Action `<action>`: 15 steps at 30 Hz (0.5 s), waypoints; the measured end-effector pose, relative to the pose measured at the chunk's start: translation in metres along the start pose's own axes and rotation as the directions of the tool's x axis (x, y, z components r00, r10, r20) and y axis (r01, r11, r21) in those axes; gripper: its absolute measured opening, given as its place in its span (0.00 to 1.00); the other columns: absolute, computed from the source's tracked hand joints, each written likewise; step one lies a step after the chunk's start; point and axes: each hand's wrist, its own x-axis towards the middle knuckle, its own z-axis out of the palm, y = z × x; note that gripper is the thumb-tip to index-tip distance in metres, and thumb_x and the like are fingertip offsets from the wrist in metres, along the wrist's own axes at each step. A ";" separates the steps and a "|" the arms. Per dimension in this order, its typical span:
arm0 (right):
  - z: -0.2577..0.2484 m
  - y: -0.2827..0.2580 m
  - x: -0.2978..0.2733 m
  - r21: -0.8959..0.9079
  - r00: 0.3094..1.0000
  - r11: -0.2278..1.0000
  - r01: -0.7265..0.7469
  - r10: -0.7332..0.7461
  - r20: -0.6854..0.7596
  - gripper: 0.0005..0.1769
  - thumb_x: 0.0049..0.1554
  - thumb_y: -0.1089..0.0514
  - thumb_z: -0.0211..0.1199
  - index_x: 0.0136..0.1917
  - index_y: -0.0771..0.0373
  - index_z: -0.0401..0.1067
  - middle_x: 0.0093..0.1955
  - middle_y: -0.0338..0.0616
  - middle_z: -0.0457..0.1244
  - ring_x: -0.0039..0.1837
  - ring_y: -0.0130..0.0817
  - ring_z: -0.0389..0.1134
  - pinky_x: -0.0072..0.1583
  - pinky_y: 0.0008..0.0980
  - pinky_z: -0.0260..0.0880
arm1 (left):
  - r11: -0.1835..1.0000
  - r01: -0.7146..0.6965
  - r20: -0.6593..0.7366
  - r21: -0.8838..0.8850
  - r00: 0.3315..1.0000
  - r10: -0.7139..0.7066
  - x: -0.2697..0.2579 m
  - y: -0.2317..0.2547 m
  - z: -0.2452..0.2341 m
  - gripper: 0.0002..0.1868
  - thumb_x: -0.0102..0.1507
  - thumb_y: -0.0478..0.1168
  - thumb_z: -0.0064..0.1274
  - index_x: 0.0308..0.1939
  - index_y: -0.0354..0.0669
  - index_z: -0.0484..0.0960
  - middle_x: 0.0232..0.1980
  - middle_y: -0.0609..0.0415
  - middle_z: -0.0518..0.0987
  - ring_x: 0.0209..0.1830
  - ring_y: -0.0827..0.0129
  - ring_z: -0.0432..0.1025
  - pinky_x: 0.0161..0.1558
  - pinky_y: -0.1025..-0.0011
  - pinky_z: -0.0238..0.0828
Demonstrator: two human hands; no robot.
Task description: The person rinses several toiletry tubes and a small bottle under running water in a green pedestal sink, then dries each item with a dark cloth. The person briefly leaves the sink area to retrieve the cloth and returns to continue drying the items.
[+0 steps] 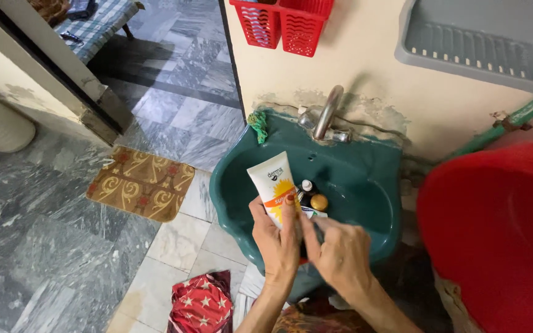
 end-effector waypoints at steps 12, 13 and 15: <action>-0.043 0.043 0.010 0.490 0.927 0.797 -0.354 0.229 0.297 0.15 0.54 0.55 0.70 0.47 0.69 0.74 0.45 0.45 0.69 0.52 0.26 0.68 0.57 0.29 0.65 | 0.873 0.273 0.441 -0.404 0.894 -0.075 0.015 0.039 -0.002 0.20 0.72 0.51 0.41 0.55 0.38 0.74 0.41 0.49 0.82 0.33 0.72 0.76 0.34 0.74 0.75; -0.047 0.042 0.012 0.533 0.931 0.781 -0.326 0.169 0.322 0.19 0.52 0.56 0.71 0.52 0.68 0.71 0.50 0.45 0.70 0.57 0.27 0.68 0.61 0.29 0.63 | 0.871 0.272 0.467 -0.410 0.883 -0.057 0.015 0.039 -0.001 0.20 0.72 0.51 0.41 0.55 0.37 0.74 0.41 0.48 0.83 0.33 0.72 0.77 0.35 0.74 0.75; -0.057 0.036 0.013 0.577 0.918 0.747 -0.330 0.112 0.380 0.27 0.50 0.56 0.71 0.61 0.67 0.70 0.56 0.45 0.71 0.62 0.29 0.69 0.65 0.30 0.61 | 0.876 0.285 0.481 -0.389 0.874 -0.071 0.018 0.039 0.000 0.20 0.72 0.51 0.41 0.54 0.37 0.74 0.39 0.49 0.83 0.32 0.72 0.77 0.34 0.74 0.75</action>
